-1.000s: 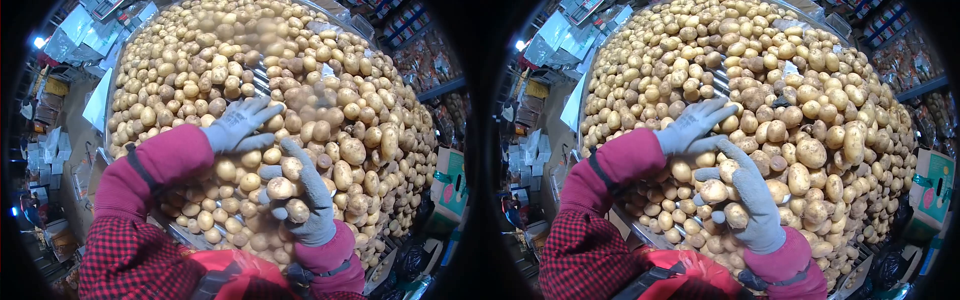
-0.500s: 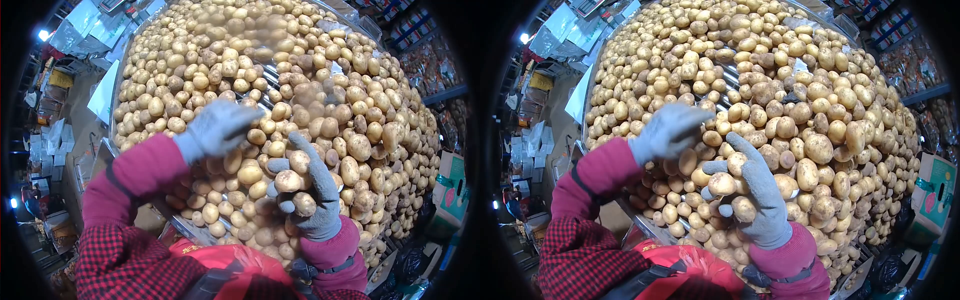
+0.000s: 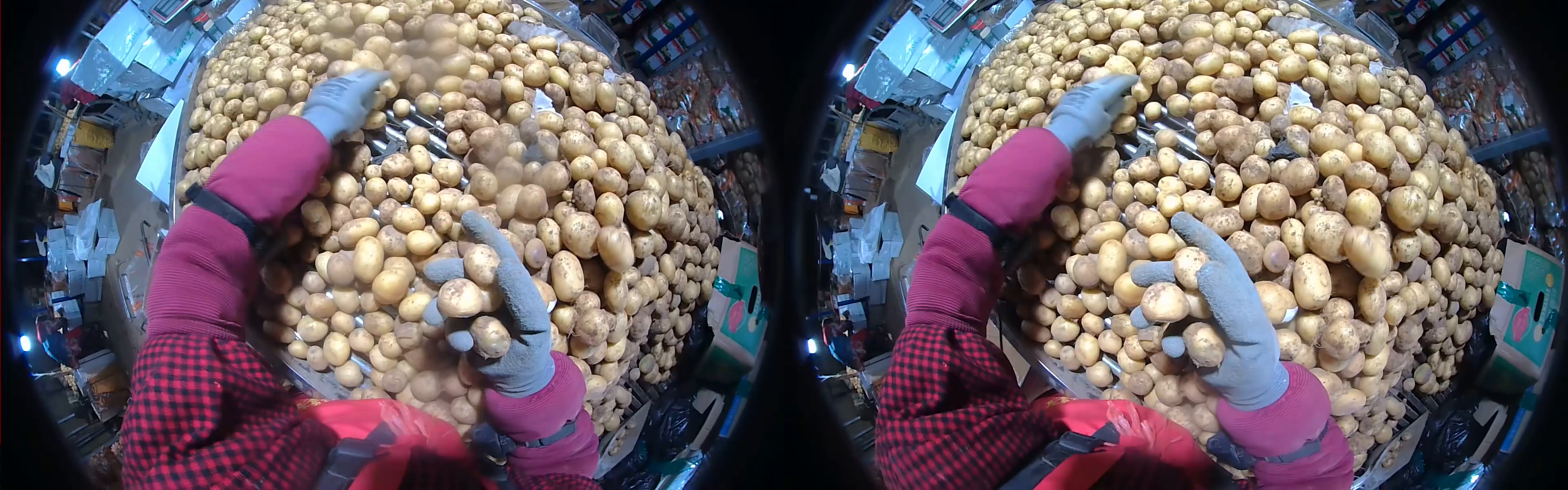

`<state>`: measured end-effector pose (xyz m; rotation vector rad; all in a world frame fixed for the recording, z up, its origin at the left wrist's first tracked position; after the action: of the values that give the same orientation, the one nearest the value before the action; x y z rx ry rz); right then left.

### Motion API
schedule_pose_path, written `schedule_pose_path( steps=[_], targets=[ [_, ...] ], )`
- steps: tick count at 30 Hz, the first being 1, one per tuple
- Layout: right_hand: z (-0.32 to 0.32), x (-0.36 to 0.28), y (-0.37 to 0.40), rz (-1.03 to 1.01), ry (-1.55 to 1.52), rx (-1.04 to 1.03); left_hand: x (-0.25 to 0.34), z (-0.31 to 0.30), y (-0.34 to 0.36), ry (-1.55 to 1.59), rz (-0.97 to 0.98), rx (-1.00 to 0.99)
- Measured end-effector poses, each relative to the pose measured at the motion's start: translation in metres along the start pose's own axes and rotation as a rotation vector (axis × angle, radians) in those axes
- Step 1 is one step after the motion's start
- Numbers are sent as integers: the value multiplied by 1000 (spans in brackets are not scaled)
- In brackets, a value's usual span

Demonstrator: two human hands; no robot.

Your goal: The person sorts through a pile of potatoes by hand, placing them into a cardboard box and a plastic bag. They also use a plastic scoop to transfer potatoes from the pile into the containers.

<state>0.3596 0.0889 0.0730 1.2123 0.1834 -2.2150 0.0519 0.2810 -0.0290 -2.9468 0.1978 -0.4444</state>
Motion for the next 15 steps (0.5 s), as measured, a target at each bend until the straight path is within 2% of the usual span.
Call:
schedule_pose_path(
  steps=[2,3,5,6,8,10,15],
  targets=[
    [-3,4,-2,-6,-10,-10,-20,-8,7,-145,218,85],
    [-5,7,-3,-72,67,-49,-15,-15,12,-143,215,82],
    [-6,8,-2,-133,144,-91,11,-32,37,-247,471,-325],
    [-6,8,-3,-107,109,-83,14,-29,51,-284,544,-373],
    [-5,11,-2,-81,82,-86,12,-5,70,-212,473,-278],
    [-6,18,0,-233,243,-48,32,-8,65,-329,362,-400],
    [-1,9,2,-158,210,-30,59,-16,59,-510,348,-548]
  ],
)
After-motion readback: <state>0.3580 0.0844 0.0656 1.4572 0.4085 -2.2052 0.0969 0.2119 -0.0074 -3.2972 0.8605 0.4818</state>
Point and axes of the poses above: each hand's wrist, its own y-axis away from the middle knuckle, its own z-axis out of the palm, x = y × z, the point moved 2 cm from there along -y, towards the middle knuckle, and after that the axes turned 1 degree about -y, right-handed, at the moved point
